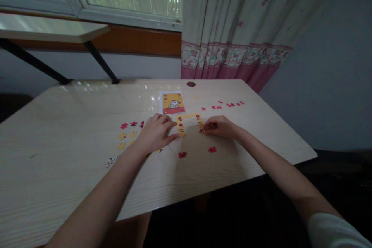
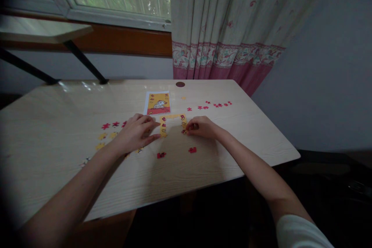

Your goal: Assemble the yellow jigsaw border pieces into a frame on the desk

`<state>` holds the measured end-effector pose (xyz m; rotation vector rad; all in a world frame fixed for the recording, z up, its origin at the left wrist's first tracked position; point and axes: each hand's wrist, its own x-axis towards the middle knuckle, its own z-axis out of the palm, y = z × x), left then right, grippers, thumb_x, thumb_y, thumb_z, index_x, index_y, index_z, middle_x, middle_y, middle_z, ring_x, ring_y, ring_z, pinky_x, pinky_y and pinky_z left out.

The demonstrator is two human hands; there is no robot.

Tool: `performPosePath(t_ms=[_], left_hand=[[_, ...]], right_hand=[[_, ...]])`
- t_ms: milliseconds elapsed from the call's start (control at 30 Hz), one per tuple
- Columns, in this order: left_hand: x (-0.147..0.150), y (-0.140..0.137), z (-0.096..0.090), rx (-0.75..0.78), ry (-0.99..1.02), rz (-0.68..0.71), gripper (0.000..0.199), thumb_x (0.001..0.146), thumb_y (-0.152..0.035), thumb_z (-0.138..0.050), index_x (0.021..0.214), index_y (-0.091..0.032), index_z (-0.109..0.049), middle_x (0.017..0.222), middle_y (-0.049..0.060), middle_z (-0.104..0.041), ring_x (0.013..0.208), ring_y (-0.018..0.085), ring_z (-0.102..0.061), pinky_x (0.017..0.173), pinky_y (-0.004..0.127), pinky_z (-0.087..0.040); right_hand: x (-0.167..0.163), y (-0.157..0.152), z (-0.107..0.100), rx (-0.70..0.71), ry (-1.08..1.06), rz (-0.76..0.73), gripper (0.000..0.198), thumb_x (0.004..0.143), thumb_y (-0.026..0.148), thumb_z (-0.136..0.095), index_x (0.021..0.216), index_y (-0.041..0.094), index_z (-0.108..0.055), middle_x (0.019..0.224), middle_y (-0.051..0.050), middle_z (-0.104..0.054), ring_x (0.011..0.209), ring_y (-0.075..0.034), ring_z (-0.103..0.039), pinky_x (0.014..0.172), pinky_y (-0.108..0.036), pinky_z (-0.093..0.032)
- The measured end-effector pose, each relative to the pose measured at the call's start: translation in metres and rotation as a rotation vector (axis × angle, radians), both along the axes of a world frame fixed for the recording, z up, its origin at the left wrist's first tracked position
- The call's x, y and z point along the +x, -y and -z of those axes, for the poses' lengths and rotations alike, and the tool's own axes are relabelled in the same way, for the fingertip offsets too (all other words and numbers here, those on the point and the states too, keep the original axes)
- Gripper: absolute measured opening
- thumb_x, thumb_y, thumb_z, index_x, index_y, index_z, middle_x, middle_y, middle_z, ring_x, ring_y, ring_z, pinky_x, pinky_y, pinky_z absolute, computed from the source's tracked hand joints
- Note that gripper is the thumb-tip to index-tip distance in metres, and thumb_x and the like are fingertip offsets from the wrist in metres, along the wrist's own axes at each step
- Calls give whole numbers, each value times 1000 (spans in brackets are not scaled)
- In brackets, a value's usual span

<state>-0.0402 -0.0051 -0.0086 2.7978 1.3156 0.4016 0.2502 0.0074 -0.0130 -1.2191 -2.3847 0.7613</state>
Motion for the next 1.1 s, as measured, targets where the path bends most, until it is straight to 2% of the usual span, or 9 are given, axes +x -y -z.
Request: performPosePath(t_ms=[233, 367, 567, 833, 1100], left_hand=[[1, 1, -1, 12, 9, 8, 40, 82, -47, -58, 110, -20, -63, 103, 9, -59, 95, 27, -47, 81, 40, -40], [3, 3, -2, 10, 15, 27, 42, 81, -48, -59, 112, -21, -63, 106, 9, -58, 97, 27, -46, 82, 40, -39], [4, 3, -1, -10, 25, 38, 42, 81, -48, -58, 113, -22, -63, 105, 9, -58, 97, 27, -47, 84, 41, -40], [4, 3, 0, -6, 27, 43, 43, 81, -48, -59, 114, -21, -63, 105, 10, -58, 97, 27, -47, 84, 42, -40], [3, 2, 0, -9, 19, 41, 42, 81, -49, -58, 113, -22, -63, 105, 9, -58, 97, 27, -47, 83, 41, -40]], right_hand=[[4, -2, 3, 58, -10, -28, 18, 71, 25, -72, 87, 16, -70, 69, 0, -62, 55, -7, -44, 53, -19, -34], [5, -2, 3, 130, -14, -95, 12, 76, 25, -68, 85, 17, -71, 71, -1, -63, 60, -8, -48, 58, -21, -38], [6, -2, 1, 145, -10, -177, 15, 82, 29, -63, 84, 17, -71, 76, -3, -64, 65, -10, -53, 62, -22, -41], [2, 3, -9, 245, 179, -270, 15, 87, 21, -54, 84, 16, -69, 80, -6, -64, 77, -14, -55, 72, -26, -42], [-2, 11, -17, 333, 314, -297, 21, 90, 21, -47, 88, 14, -68, 83, -9, -63, 79, -16, -54, 75, -28, -42]])
